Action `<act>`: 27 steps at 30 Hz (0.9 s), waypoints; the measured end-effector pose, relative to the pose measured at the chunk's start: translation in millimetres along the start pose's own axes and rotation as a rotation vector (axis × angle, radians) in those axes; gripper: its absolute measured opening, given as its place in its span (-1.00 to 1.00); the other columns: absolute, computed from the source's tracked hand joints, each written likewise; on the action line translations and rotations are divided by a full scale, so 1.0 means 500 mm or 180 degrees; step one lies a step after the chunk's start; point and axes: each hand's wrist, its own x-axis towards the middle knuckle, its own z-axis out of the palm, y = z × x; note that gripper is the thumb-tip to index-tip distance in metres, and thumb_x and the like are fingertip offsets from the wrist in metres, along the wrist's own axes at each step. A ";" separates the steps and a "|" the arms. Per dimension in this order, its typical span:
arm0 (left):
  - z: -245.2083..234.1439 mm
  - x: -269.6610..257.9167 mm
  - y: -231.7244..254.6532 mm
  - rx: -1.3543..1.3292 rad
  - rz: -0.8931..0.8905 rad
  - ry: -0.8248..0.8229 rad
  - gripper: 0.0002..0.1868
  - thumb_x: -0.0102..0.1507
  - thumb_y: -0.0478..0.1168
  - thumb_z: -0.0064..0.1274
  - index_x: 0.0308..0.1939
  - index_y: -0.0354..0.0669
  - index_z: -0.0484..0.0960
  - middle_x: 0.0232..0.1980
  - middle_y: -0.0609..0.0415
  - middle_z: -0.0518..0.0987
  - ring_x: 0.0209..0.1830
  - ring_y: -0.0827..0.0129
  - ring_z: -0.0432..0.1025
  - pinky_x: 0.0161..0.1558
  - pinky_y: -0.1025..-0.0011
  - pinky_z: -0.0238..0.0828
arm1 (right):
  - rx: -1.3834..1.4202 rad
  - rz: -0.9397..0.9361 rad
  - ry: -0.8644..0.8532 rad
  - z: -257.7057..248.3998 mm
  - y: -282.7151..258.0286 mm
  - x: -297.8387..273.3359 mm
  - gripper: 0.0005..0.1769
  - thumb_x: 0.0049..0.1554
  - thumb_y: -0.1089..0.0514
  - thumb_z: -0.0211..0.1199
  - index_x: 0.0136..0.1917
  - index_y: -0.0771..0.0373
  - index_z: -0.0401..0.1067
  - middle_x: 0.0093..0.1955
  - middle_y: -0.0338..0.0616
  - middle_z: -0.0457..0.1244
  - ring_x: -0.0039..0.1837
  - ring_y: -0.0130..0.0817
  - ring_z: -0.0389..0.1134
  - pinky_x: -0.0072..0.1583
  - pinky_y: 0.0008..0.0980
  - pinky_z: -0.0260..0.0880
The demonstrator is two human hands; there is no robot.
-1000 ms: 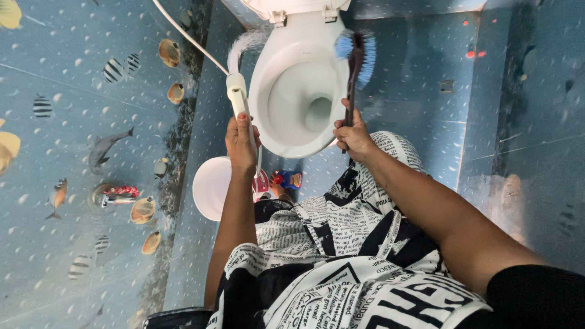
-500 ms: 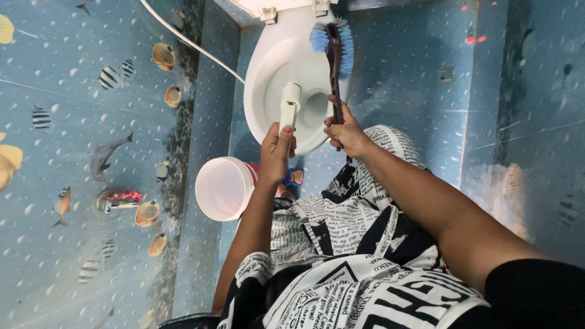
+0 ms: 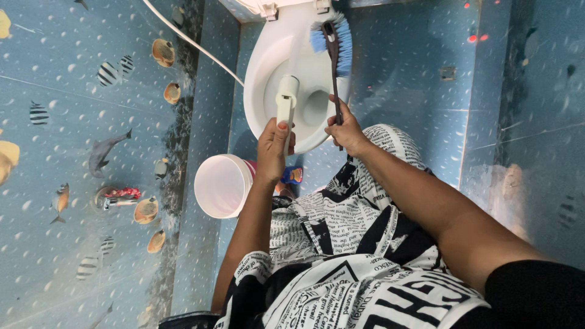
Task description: The person scrubs the inside of a toilet bowl using a toilet brush in one hand and a handheld bidet sprayer in the other. They repeatedly scrub the bowl surfaces and rinse with water from the sprayer.
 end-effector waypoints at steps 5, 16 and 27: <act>0.014 -0.015 0.000 0.0102 -0.0189 -0.0132 -0.47 0.41 0.26 -0.14 -0.14 -0.16 0.52 -0.47 0.20 0.38 -0.51 0.56 0.21 -0.44 0.53 0.15 | 0.0070 0.0031 0.0020 0.000 -0.006 -0.003 0.06 0.02 0.53 0.21 0.62 -0.25 0.03 -0.10 -0.28 0.18 -0.34 -0.57 0.17 -0.42 -0.49 0.17; -0.026 0.032 -0.020 -0.0232 -0.0293 0.0121 -0.49 0.44 0.23 -0.17 -0.14 -0.18 0.50 -0.45 0.15 0.41 -0.51 0.52 0.25 -0.46 0.52 0.19 | 0.0102 0.0026 0.0011 0.000 -0.015 -0.006 0.07 0.02 0.53 0.19 0.62 -0.26 0.02 -0.10 -0.31 0.17 -0.34 -0.60 0.13 -0.41 -0.50 0.14; -0.060 0.136 0.026 -0.0173 -0.0314 0.0166 -0.50 0.42 0.20 -0.17 -0.14 -0.18 0.54 -0.55 0.17 0.40 -0.63 0.49 0.25 -0.55 0.50 0.17 | 0.0100 -0.0137 -0.0002 -0.005 0.004 0.001 0.06 0.03 0.53 0.20 0.62 -0.26 0.02 -0.11 -0.35 0.17 -0.32 -0.60 0.15 -0.40 -0.53 0.14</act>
